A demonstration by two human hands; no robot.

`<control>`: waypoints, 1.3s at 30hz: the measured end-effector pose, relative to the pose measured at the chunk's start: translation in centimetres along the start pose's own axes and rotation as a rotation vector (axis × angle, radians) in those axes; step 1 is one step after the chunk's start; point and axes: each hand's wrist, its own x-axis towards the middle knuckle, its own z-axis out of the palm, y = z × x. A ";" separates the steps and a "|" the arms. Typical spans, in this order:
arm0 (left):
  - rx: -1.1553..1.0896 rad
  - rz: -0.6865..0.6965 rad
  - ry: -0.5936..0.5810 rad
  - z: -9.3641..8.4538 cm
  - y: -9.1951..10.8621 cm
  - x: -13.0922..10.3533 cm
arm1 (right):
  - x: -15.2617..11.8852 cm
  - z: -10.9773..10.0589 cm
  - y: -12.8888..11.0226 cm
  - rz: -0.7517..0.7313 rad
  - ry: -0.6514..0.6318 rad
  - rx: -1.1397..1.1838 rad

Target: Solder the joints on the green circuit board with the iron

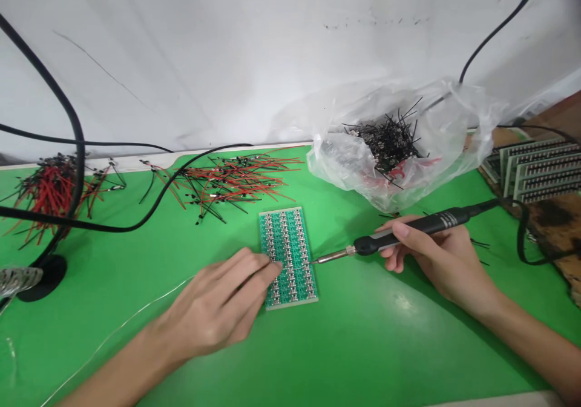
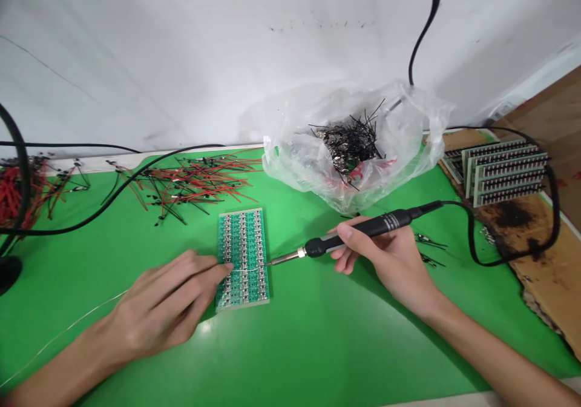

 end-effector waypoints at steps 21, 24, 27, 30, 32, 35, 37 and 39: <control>-0.055 0.045 0.073 0.5 -0.1 -0.5 | -0.2 -0.4 0.1 0.007 -0.059 0.016; -0.026 0.051 0.054 0.6 -0.2 -0.5 | -0.2 -0.4 0.1 0.008 -0.055 0.011; -0.005 0.063 0.052 0.6 -0.1 -0.4 | -0.2 -0.4 0.1 0.011 -0.055 0.012; 0.005 0.068 0.051 0.5 0.0 -0.3 | -0.2 -0.5 0.2 0.013 -0.056 0.012; 0.005 0.071 0.045 0.4 0.0 -0.2 | -0.2 -0.5 0.2 0.013 -0.056 0.010; 0.003 0.082 0.046 0.4 0.0 -0.2 | -0.3 -0.5 0.2 0.012 -0.055 0.006; 0.001 0.087 0.041 0.4 0.0 -0.3 | -0.3 -0.5 0.2 0.011 -0.054 0.004; 0.006 0.095 0.034 0.5 -0.1 -0.3 | -0.3 -0.5 0.1 0.014 -0.053 0.003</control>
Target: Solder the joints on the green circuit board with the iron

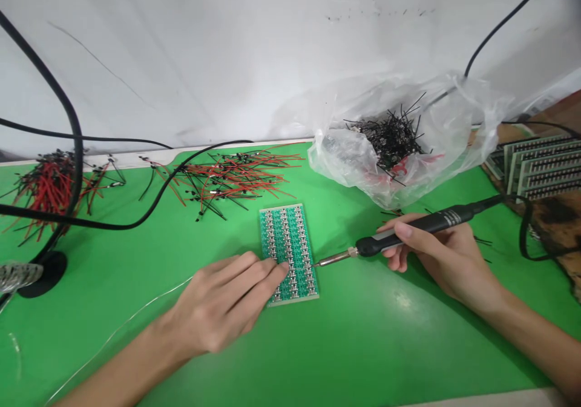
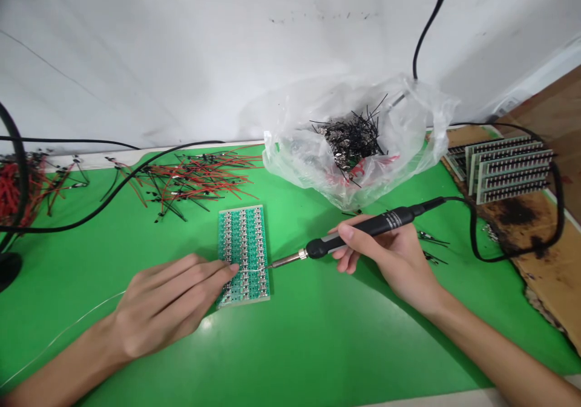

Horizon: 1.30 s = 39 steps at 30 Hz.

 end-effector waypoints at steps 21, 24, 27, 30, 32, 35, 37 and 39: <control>0.019 -0.004 -0.008 0.0 0.2 0.3 | 0.1 0.3 -0.3 0.002 0.020 -0.013; 0.007 -0.020 0.014 0.0 0.2 0.2 | 0.2 0.3 -0.3 -0.001 0.020 -0.028; 0.005 -0.038 0.021 -0.1 0.2 0.3 | 0.2 0.2 -0.2 -0.005 0.027 -0.044; -0.004 -0.048 0.027 -0.1 0.1 0.4 | 0.1 0.1 -0.1 -0.002 0.040 -0.051; -0.009 -0.057 0.026 -0.1 0.1 0.3 | 0.0 0.1 -0.1 0.003 0.048 -0.057; -0.025 -0.073 0.019 0.0 0.1 0.2 | 0.0 0.1 -0.1 0.005 0.059 -0.068; -0.033 -0.076 0.015 0.0 0.0 0.2 | 0.1 0.2 -0.2 0.013 0.075 -0.060; -0.033 -0.076 0.016 0.0 0.0 0.3 | 0.3 0.3 -0.3 0.035 0.094 -0.038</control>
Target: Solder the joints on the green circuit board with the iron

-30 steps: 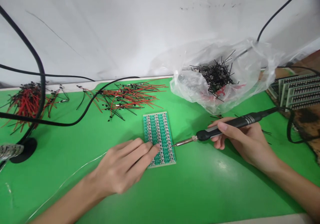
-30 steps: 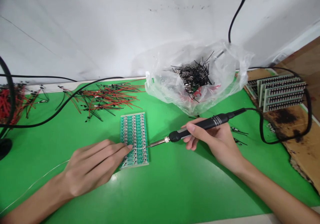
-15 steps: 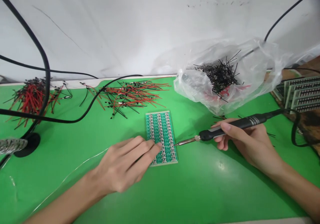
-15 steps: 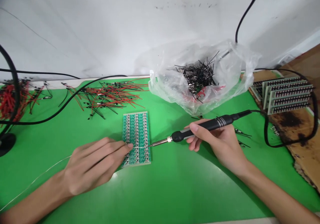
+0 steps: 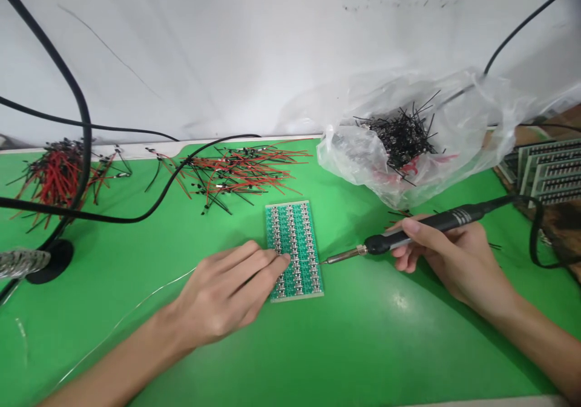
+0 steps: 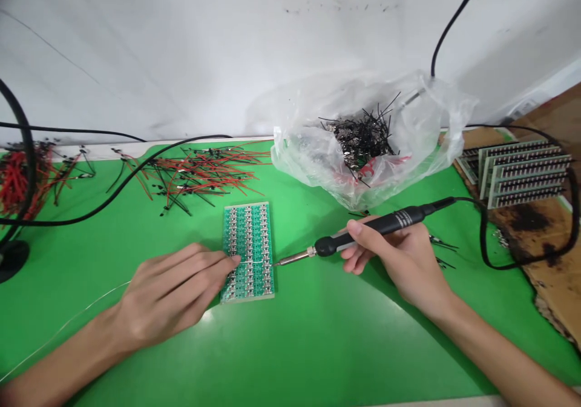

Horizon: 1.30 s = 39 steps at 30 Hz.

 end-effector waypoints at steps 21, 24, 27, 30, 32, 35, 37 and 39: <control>0.053 -0.182 0.037 -0.2 0.2 0.4 | -0.1 0.4 -0.7 -0.019 -0.045 0.107; 0.035 -0.174 0.086 -0.5 0.5 0.4 | -0.2 0.3 -0.6 -0.027 -0.062 0.102; -0.019 -0.146 0.111 -0.6 0.7 0.5 | -0.1 0.2 -0.4 -0.030 -0.072 0.092; -0.068 -0.139 0.111 -0.6 1.0 0.5 | -0.1 0.1 -0.2 -0.028 -0.079 0.079; -0.091 -0.143 0.129 -0.5 1.0 0.5 | -0.2 0.1 -0.1 -0.027 -0.080 0.074; -0.064 -0.154 0.144 -0.5 0.9 0.4 | -0.1 0.2 -0.1 -0.017 -0.086 0.069; -0.042 -0.152 0.132 -0.4 0.9 0.3 | -0.1 0.1 0.0 -0.015 -0.093 0.074; -0.039 -0.145 0.118 -0.4 0.8 0.1 | 0.0 0.1 0.1 -0.019 -0.094 0.082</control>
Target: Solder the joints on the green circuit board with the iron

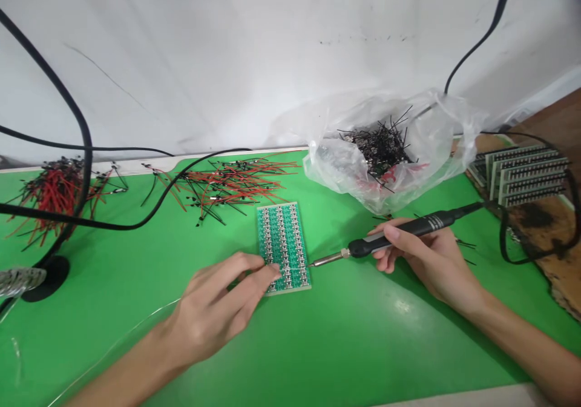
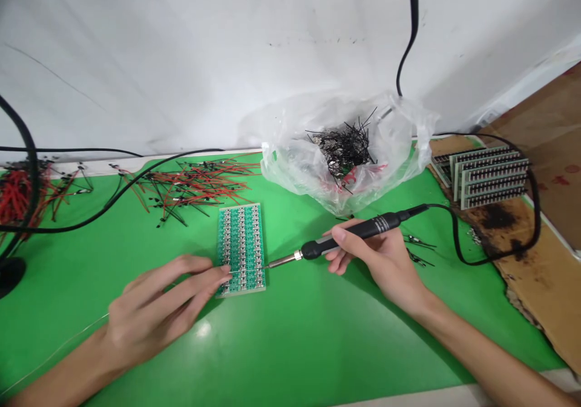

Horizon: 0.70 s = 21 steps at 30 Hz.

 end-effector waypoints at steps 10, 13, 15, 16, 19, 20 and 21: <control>-0.037 0.035 -0.090 0.3 -0.4 -0.6 | -0.1 0.4 -0.5 0.027 0.030 -0.029; -0.028 0.043 -0.102 0.4 -0.5 -0.7 | 0.0 0.4 -0.5 0.028 0.022 -0.035; -0.018 0.044 -0.113 0.4 -0.5 -0.8 | 0.0 0.4 -0.5 0.026 0.020 -0.035; -0.015 0.044 -0.115 0.4 -0.5 -0.8 | -0.1 0.4 -0.6 0.025 0.021 -0.034; -0.024 0.044 -0.118 0.4 -0.5 -0.7 | -0.1 0.4 -0.6 0.022 0.024 -0.034; -0.027 0.041 -0.117 0.5 -0.5 -0.7 | -0.1 0.4 -0.6 0.021 0.025 -0.035; -0.028 0.037 -0.120 0.5 -0.5 -0.7 | -0.1 0.4 -0.5 0.020 0.027 -0.035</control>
